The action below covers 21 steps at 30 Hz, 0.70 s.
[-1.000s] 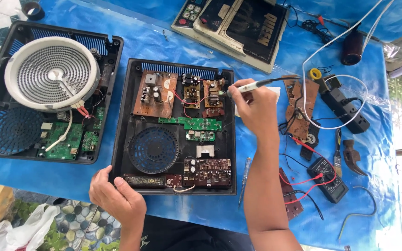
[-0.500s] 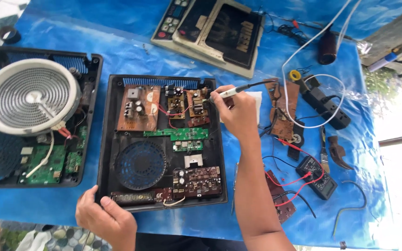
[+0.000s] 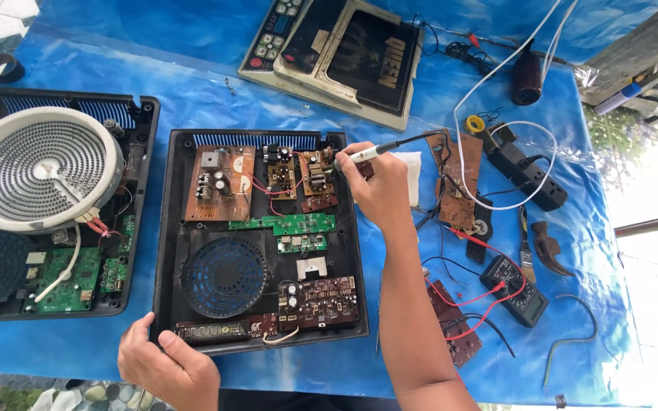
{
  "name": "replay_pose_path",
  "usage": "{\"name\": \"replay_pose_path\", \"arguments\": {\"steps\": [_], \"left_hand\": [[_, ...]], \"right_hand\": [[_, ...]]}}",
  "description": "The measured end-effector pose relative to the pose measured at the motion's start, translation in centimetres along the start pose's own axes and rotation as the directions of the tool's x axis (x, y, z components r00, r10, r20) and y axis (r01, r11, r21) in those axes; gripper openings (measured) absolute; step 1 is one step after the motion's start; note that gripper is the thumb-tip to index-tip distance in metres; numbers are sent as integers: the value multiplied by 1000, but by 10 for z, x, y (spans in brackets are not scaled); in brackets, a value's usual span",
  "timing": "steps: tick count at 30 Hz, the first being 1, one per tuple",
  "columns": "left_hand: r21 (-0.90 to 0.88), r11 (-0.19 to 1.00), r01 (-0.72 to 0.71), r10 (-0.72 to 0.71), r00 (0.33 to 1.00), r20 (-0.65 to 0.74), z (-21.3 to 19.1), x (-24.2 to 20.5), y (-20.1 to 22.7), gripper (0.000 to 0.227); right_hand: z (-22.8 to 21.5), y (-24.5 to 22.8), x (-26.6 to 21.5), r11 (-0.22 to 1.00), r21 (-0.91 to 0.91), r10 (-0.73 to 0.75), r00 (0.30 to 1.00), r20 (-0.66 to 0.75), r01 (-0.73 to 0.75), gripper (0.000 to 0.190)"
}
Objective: Soldering components on the main board of an induction cooker during a repair process.
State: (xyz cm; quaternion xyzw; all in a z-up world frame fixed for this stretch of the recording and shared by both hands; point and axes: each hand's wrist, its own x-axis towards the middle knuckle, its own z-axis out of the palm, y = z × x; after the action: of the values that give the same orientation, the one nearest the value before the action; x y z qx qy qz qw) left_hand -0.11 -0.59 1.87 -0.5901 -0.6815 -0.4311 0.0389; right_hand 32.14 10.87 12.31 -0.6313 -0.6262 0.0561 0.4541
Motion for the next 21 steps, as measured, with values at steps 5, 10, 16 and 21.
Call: {"name": "replay_pose_path", "arguments": {"steps": [5, 10, 16, 21], "left_hand": [[3, 1000, -3, 3, 1000, 2, -1, 1, 1, 39], [-7, 1000, 6, -6, 1000, 6, -1, 1, 1, 38], [-5, 1000, -20, 20, 1000, -14, 0, 2, 1, 39], [6, 1000, -7, 7, 1000, -14, 3, -1, -2, 38]], "right_hand": [[1, 0, -1, 999, 27, 26, 1000, 8, -26, 24], [1, 2, 0, 999, 23, 40, 999, 2, -40, 22], [1, 2, 1, 997, 42, 59, 998, 5, -59, 24], [-1, 1, 1, 997, 46, 63, 998, 4, -64, 25]]}}
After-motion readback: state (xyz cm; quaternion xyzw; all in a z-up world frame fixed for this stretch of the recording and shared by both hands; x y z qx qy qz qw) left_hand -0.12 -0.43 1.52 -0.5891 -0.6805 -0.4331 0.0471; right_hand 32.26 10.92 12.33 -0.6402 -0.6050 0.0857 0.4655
